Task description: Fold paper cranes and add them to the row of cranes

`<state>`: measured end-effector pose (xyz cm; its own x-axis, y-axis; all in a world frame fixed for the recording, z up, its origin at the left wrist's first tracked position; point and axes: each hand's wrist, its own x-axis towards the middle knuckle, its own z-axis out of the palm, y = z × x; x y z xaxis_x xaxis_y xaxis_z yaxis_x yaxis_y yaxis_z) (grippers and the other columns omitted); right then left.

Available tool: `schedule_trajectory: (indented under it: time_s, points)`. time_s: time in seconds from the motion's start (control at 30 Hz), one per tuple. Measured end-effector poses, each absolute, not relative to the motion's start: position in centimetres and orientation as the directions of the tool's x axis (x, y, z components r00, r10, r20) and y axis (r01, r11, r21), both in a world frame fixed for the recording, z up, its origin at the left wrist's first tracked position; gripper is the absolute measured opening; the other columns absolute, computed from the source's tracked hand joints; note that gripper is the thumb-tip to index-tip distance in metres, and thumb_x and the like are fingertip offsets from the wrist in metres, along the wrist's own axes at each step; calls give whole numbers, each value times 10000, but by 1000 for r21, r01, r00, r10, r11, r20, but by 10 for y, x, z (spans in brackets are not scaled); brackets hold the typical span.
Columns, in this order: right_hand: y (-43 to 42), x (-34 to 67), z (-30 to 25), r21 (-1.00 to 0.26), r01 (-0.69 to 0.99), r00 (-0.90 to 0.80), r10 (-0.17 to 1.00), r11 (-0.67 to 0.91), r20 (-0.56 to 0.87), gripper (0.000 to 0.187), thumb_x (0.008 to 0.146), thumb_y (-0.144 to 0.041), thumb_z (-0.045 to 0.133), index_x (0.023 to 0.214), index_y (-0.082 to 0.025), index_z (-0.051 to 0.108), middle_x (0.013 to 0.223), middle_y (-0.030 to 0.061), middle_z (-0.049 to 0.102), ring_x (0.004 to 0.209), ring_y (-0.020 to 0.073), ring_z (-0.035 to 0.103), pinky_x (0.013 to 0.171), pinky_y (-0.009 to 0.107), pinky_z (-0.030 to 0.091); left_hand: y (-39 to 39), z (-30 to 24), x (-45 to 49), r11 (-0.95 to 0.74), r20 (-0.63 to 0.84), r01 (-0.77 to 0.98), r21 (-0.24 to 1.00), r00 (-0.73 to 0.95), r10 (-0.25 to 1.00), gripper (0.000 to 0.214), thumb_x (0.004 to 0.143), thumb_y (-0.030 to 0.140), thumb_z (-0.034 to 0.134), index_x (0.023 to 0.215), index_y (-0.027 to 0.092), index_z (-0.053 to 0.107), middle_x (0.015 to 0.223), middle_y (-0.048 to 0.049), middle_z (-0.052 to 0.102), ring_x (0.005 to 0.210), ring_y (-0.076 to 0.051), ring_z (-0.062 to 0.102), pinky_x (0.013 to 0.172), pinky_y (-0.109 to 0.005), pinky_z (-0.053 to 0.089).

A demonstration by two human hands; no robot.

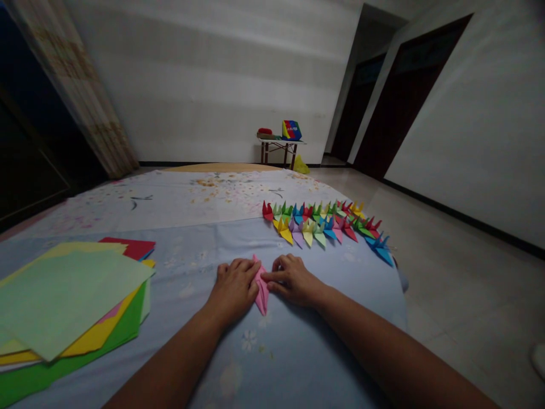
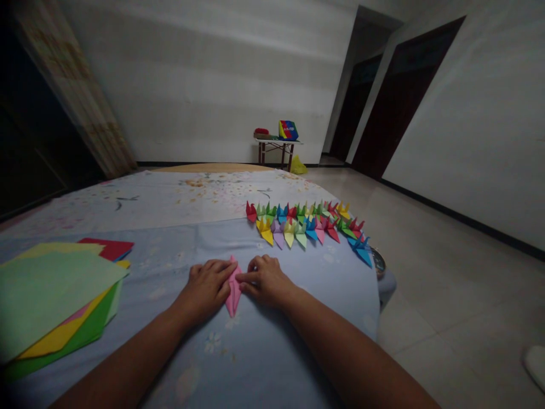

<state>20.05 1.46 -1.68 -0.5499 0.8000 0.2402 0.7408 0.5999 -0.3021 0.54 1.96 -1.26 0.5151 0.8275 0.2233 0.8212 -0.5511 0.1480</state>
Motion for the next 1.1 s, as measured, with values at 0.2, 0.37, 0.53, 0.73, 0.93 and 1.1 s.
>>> schedule_trajectory:
  time_s: [0.2, 0.37, 0.53, 0.73, 0.93, 1.1]
  points:
    - [11, 201, -12, -271, 741, -573, 789, 614, 223, 325, 857, -454, 464, 1164, -383, 543, 997, 49, 508, 904, 191, 402, 784, 350, 288, 20, -12, 5, -549, 213, 824, 143, 516, 830, 411, 830, 252, 382, 1228, 238, 484, 1211, -52, 561, 1126, -225, 425, 863, -386, 267]
    - [9, 200, -9, -250, 745, -585, 786, 618, 201, 335, 860, -452, 457, 1173, -368, 540, 1003, 59, 508, 915, 201, 398, 781, 357, 285, 18, -10, 7, -540, 192, 830, 136, 513, 837, 402, 863, 275, 328, 1232, 248, 485, 1230, -50, 548, 1134, -224, 421, 865, -383, 272]
    - [8, 200, -9, -274, 754, -565, 802, 597, 192, 329, 856, -445, 466, 1167, -373, 545, 1022, 57, 501, 939, 205, 394, 797, 364, 287, 17, -12, 7, -528, 181, 836, 147, 503, 845, 468, 846, 444, 368, 1257, 241, 466, 1257, -68, 529, 1158, -247, 397, 897, -407, 249]
    - [16, 198, -14, -348, 772, -502, 846, 531, 178, 316, 893, -391, 417, 1187, -366, 530, 980, 46, 501, 920, 184, 406, 812, 353, 280, 19, -12, 4, -523, 133, 836, 165, 506, 852, 517, 825, 475, 393, 1293, 258, 423, 1295, -68, 495, 1188, -253, 363, 925, -416, 233]
    - [21, 192, -15, -321, 806, -474, 867, 497, 152, 336, 907, -370, 390, 1226, -361, 493, 973, 51, 495, 914, 189, 403, 797, 354, 272, 16, -6, 6, -530, 127, 830, 176, 515, 848, 479, 836, 453, 381, 1265, 252, 455, 1280, -75, 504, 1169, -252, 377, 919, -419, 240]
    - [22, 190, -17, -330, 813, -452, 878, 479, 160, 344, 906, -354, 402, 1239, -337, 486, 957, 50, 502, 904, 185, 405, 790, 343, 270, 16, -5, 6, -537, 129, 825, 176, 521, 844, 473, 838, 445, 379, 1264, 253, 455, 1284, -75, 501, 1171, -256, 379, 917, -424, 248]
